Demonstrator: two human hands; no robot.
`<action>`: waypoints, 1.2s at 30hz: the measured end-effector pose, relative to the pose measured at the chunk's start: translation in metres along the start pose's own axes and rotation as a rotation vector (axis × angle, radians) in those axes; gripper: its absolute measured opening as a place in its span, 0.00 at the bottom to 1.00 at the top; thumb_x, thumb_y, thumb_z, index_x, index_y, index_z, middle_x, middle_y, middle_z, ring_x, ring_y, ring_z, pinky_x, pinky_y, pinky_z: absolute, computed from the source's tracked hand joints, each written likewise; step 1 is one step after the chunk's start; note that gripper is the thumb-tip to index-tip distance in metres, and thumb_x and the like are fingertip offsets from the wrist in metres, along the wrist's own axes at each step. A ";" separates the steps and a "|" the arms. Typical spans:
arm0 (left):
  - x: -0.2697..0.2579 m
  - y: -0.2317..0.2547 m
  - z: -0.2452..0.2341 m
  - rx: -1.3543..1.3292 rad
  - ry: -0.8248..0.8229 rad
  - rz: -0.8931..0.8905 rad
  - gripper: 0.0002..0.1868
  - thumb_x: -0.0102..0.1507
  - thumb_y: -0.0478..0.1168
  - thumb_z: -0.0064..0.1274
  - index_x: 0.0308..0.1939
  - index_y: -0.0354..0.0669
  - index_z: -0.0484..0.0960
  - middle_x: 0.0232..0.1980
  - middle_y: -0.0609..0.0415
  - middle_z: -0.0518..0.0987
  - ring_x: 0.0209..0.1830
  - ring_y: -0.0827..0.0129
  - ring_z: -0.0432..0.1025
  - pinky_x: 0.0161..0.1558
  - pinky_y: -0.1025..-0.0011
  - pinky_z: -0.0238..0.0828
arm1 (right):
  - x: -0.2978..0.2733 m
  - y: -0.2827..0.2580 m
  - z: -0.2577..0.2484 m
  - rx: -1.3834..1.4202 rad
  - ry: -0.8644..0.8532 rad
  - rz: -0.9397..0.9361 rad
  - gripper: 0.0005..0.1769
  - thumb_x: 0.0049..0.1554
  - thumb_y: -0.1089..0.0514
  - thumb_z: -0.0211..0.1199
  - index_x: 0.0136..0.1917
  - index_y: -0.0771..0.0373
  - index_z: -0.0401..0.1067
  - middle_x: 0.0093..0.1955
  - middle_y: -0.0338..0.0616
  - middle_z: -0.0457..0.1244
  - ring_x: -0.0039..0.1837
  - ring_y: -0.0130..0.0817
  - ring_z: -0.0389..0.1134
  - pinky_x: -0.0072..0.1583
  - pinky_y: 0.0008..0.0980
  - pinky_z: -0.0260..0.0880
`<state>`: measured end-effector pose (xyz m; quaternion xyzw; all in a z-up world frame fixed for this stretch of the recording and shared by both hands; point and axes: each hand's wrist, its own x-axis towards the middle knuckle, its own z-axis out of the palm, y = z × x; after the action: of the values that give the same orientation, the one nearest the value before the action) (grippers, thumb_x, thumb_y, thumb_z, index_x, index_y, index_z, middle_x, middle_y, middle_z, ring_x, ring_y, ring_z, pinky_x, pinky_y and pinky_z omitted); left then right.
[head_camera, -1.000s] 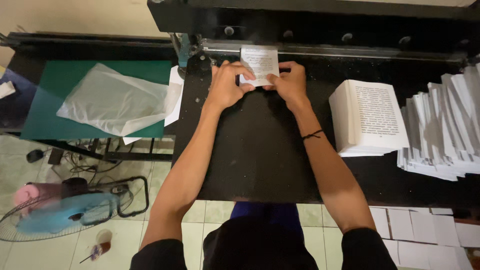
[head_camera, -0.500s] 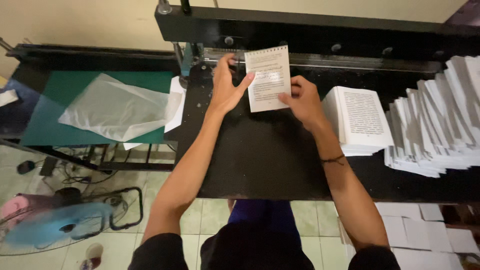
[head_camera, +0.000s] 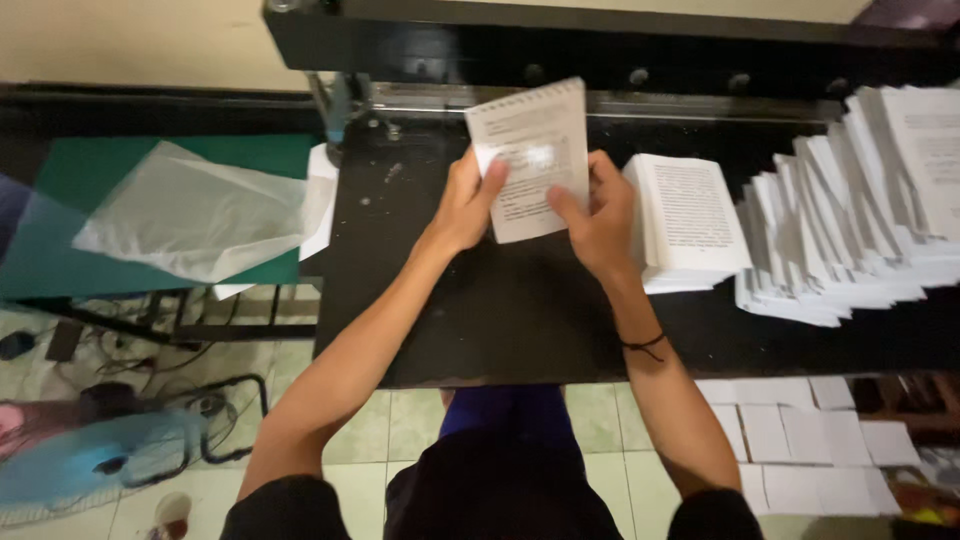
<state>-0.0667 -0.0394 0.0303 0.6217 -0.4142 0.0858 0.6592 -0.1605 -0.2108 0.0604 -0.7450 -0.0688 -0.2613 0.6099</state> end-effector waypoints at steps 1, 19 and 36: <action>0.002 -0.010 0.006 -0.042 -0.049 0.001 0.25 0.74 0.56 0.33 0.60 0.39 0.68 0.45 0.42 0.82 0.43 0.54 0.79 0.46 0.52 0.76 | -0.002 0.001 -0.010 -0.026 0.078 -0.051 0.09 0.57 0.62 0.70 0.49 0.61 0.71 0.37 0.38 0.65 0.40 0.24 0.64 0.45 0.24 0.66; 0.005 0.011 0.024 0.272 -0.503 -0.301 0.35 0.70 0.64 0.29 0.65 0.37 0.63 0.51 0.47 0.79 0.30 0.67 0.71 0.37 0.65 0.66 | -0.041 -0.088 -0.239 -1.422 0.144 -0.403 0.41 0.85 0.39 0.35 0.59 0.79 0.73 0.64 0.69 0.68 0.68 0.67 0.70 0.73 0.68 0.46; 0.004 0.001 0.012 0.242 -0.458 -0.247 0.32 0.72 0.62 0.31 0.64 0.37 0.64 0.47 0.50 0.77 0.26 0.73 0.64 0.34 0.68 0.60 | -0.038 -0.018 -0.150 -0.971 0.185 0.416 0.23 0.63 0.45 0.67 0.54 0.69 0.77 0.49 0.52 0.69 0.57 0.50 0.62 0.54 0.47 0.65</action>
<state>-0.0702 -0.0516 0.0322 0.7449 -0.4603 -0.0890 0.4748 -0.2463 -0.3402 0.0765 -0.9132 0.2632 -0.2011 0.2375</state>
